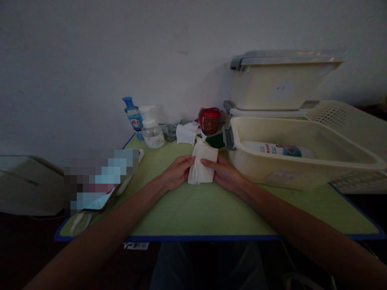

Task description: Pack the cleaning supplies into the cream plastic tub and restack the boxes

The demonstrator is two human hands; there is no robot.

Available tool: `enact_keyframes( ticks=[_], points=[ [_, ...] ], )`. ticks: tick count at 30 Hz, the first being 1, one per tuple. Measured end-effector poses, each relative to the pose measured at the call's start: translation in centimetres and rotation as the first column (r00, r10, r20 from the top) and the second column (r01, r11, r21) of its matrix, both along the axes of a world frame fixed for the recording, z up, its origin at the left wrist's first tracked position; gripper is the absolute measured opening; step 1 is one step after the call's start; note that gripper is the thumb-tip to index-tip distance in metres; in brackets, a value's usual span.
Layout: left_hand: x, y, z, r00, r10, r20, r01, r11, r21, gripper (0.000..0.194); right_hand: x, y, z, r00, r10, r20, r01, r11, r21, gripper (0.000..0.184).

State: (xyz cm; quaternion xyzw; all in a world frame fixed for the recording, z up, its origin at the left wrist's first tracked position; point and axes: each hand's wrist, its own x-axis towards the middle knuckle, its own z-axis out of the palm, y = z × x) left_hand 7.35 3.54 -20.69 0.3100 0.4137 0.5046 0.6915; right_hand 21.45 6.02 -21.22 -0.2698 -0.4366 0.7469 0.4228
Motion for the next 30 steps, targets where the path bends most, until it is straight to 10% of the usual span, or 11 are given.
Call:
enact_keyframes(
  ticks=[30],
  points=[
    [0.3, -0.26, 0.45, 0.999, 0.022, 0.025, -0.021, 1.0, -0.02, 0.021, -0.45, 0.21, -0.77, 0.984, -0.136, 0.115, 0.126, 0.988, 0.084, 0.033]
  ],
)
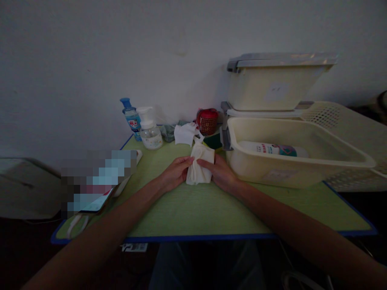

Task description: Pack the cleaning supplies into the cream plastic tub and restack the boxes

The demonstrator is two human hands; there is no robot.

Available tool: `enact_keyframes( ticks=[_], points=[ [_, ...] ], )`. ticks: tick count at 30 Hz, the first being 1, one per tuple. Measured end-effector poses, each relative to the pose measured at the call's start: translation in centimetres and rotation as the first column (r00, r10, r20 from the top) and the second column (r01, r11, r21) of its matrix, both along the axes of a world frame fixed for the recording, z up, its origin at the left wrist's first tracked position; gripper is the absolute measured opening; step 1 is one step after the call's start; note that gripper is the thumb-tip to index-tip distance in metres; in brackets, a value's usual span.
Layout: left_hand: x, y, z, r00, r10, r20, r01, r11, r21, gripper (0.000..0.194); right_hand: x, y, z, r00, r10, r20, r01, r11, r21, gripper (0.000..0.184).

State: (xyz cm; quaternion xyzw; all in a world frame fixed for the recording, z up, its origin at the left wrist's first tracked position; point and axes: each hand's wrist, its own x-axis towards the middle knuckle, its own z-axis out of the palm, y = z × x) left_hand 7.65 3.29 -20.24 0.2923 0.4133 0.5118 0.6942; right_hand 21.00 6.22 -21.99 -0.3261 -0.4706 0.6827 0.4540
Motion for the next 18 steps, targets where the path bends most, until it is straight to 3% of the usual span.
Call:
enact_keyframes(
  ticks=[7, 15, 18],
  points=[
    [-0.04, 0.05, 0.0, 1.0, 0.012, 0.009, -0.012, 1.0, -0.016, 0.022, 0.0, -0.02, -0.09, 1.0, -0.007, 0.014, 0.007, 1.0, 0.012, 0.031],
    [-0.1, 0.0, -0.56, 0.998, -0.058, -0.003, 0.058, 0.996, 0.072, 0.004, -0.09, 0.01, -0.16, 0.999, -0.025, 0.041, 0.023, 0.999, 0.048, 0.028],
    [0.01, 0.07, -0.82, 0.997, -0.073, -0.034, 0.076, 0.993, 0.09, 0.015, -0.11, 0.11, -0.34, 0.997, -0.052, 0.062, 0.048, 0.996, 0.079, 0.027]
  ],
)
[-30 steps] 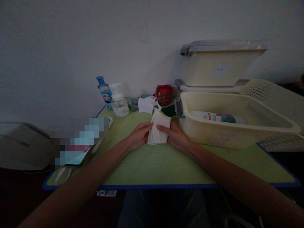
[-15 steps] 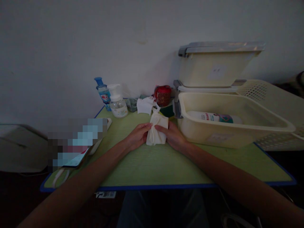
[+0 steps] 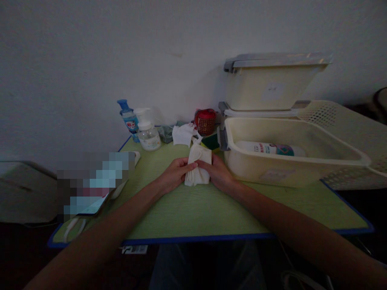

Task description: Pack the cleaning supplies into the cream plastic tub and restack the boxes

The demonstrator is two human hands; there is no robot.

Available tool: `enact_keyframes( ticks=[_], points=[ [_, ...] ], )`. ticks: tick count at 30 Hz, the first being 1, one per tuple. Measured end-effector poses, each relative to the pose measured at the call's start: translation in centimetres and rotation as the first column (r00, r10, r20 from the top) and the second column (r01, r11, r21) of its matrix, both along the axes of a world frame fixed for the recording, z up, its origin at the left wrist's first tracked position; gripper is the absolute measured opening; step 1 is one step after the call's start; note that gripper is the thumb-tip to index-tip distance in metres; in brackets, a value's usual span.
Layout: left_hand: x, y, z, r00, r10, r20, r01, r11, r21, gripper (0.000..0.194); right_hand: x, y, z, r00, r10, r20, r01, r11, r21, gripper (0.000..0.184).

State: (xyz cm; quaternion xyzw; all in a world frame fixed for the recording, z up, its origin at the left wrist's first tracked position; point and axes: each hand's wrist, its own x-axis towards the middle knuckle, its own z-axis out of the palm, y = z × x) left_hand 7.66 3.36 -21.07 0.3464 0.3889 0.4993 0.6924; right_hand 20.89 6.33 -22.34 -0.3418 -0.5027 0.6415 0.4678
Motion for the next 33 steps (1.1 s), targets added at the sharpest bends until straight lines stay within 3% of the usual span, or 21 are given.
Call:
enact_keyframes(
  ticks=[5, 11, 16, 21, 33],
  points=[
    [-0.2, 0.2, 0.0, 0.999, 0.025, -0.03, -0.026, 1.0, -0.017, 0.013, 0.1, 0.1, -0.2, 1.0, 0.01, -0.005, -0.01, 1.0, 0.005, 0.029],
    [-1.5, 0.9, 0.3, 0.984, -0.04, -0.172, 0.044, 0.999, 0.024, 0.014, 0.0, 0.1, -0.2, 0.999, 0.035, 0.006, -0.035, 0.999, 0.016, 0.032],
    [-2.1, 1.1, 0.1, 0.981, -0.031, -0.192, 0.043, 0.997, 0.058, 0.018, 0.0, 0.1, 0.1, 0.997, 0.058, -0.052, -0.058, 0.998, 0.002, 0.037],
    [-2.7, 1.5, -0.2, 0.989, 0.014, -0.147, 0.002, 0.994, 0.109, 0.016, 0.2, 0.3, 0.1, 0.99, 0.112, -0.087, -0.12, 0.989, -0.083, 0.028],
    [-4.8, 2.4, -0.5, 0.961, -0.112, -0.254, 0.138, 0.987, 0.087, 0.023, 0.4, 0.4, 0.0, 0.998, 0.056, 0.037, -0.057, 0.998, 0.007, 0.018]
  ],
)
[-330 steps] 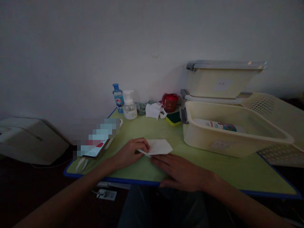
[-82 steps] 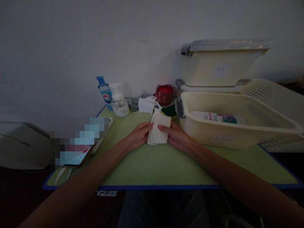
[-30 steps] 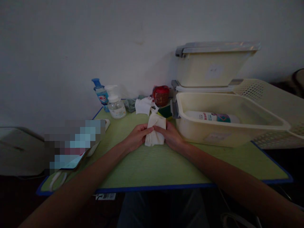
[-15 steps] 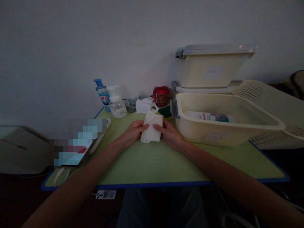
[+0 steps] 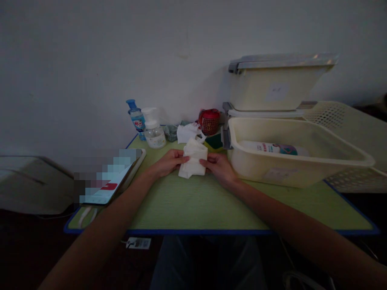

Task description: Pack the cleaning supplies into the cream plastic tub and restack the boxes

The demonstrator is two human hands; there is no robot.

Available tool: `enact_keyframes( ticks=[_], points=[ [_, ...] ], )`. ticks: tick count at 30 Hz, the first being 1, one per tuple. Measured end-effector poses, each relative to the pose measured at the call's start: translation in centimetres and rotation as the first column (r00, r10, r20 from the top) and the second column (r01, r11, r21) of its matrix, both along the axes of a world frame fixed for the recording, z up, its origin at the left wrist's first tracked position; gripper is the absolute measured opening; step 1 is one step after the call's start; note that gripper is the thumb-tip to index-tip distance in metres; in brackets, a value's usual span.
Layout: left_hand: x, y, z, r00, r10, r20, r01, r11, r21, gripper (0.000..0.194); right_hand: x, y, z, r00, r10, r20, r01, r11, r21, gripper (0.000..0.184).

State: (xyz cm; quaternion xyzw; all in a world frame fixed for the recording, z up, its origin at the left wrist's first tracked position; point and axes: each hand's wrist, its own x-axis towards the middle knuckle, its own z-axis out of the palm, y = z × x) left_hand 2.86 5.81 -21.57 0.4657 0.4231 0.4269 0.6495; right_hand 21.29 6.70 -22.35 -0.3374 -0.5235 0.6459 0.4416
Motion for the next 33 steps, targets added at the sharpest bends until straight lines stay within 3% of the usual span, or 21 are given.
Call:
enact_keyframes(
  ticks=[9, 17, 27, 33],
  points=[
    [-0.6, 0.2, 0.3, 0.999, 0.025, -0.04, -0.023, 0.999, 0.035, 0.022, 0.0, -0.6, 0.6, 0.999, 0.005, -0.036, -0.004, 0.999, 0.035, 0.018],
    [0.0, -0.1, 0.7, 0.991, 0.081, 0.111, -0.084, 0.996, 0.028, 0.023, -0.1, -0.8, 1.0, 0.996, -0.009, -0.09, 0.007, 1.0, -0.026, 0.017],
    [0.6, -0.9, 2.1, 0.986, 0.035, 0.165, -0.047, 0.996, 0.07, 0.032, -0.1, -1.2, 1.3, 0.986, 0.078, -0.15, -0.073, 0.997, 0.037, 0.019],
    [0.5, -0.9, 1.8, 0.976, -0.032, 0.217, 0.007, 0.994, 0.113, 0.031, -0.1, -1.0, 1.2, 0.97, 0.097, -0.221, -0.088, 0.995, 0.051, 0.02]
  ],
)
